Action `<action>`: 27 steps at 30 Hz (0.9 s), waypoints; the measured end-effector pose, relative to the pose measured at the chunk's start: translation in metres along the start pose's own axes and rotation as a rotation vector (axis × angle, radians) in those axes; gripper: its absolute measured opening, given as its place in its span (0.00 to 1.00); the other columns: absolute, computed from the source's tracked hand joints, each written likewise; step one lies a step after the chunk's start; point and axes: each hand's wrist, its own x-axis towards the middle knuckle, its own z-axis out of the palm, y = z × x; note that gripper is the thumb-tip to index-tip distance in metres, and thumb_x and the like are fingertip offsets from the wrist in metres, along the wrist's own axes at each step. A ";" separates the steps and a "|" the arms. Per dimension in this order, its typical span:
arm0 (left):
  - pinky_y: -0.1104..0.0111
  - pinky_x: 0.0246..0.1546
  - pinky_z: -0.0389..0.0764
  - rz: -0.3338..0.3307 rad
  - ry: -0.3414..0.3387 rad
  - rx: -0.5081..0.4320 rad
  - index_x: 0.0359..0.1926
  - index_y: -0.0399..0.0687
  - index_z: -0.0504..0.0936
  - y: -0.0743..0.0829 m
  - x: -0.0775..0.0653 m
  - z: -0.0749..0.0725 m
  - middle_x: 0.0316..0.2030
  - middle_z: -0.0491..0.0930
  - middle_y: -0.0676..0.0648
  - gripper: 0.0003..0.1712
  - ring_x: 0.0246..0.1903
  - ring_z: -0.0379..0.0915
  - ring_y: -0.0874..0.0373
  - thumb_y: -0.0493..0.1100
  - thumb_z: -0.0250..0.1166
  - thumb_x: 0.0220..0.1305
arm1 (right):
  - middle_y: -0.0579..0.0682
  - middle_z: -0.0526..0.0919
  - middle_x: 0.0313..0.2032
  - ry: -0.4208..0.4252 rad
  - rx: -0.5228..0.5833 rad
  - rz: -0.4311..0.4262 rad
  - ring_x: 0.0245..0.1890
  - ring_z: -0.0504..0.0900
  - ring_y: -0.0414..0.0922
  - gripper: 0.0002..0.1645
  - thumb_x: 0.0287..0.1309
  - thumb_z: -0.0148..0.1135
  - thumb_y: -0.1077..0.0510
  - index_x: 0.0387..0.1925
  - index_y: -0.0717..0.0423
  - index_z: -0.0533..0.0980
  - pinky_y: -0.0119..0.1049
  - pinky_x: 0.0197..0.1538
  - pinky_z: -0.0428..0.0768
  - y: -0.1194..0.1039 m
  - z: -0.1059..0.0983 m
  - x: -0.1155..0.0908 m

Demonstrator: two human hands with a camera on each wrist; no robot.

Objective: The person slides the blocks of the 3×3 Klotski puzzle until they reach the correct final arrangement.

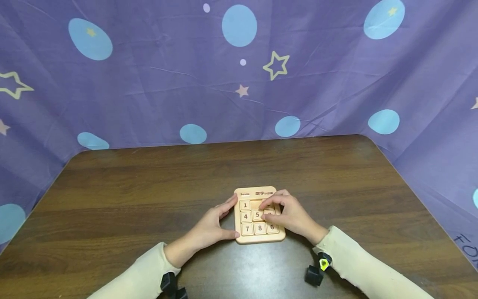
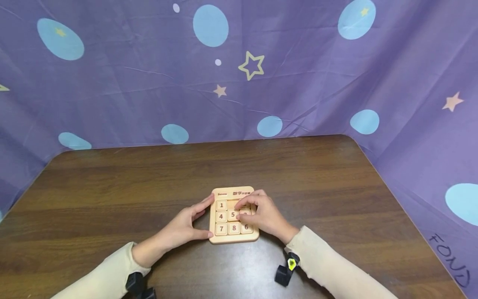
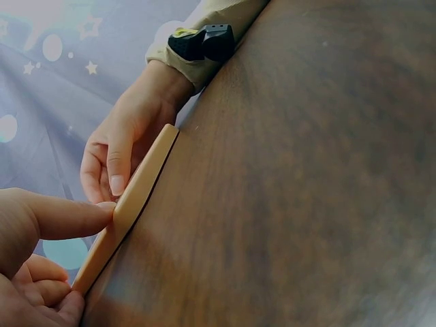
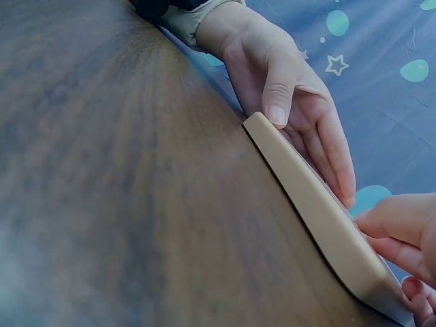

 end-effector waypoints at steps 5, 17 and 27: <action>0.52 0.67 0.57 0.021 -0.003 -0.004 0.67 0.29 0.58 0.000 0.000 0.000 0.69 0.54 0.36 0.51 0.69 0.49 0.45 0.30 0.72 0.41 | 0.40 0.78 0.36 -0.011 0.003 -0.008 0.40 0.69 0.41 0.12 0.41 0.75 0.58 0.33 0.44 0.84 0.33 0.42 0.70 -0.001 0.000 0.000; 0.55 0.68 0.57 -0.012 -0.002 -0.013 0.68 0.31 0.57 0.001 0.000 0.000 0.70 0.53 0.39 0.51 0.69 0.48 0.48 0.29 0.72 0.41 | 0.40 0.77 0.35 -0.018 0.010 0.006 0.39 0.68 0.41 0.12 0.41 0.74 0.59 0.33 0.44 0.84 0.33 0.41 0.70 -0.001 -0.001 0.000; 0.55 0.68 0.56 -0.013 -0.002 -0.019 0.68 0.31 0.57 0.000 0.000 0.000 0.70 0.53 0.39 0.52 0.70 0.48 0.49 0.29 0.73 0.41 | 0.42 0.82 0.36 -0.013 0.104 0.013 0.43 0.74 0.44 0.11 0.45 0.71 0.58 0.34 0.48 0.84 0.37 0.51 0.69 0.000 -0.008 0.002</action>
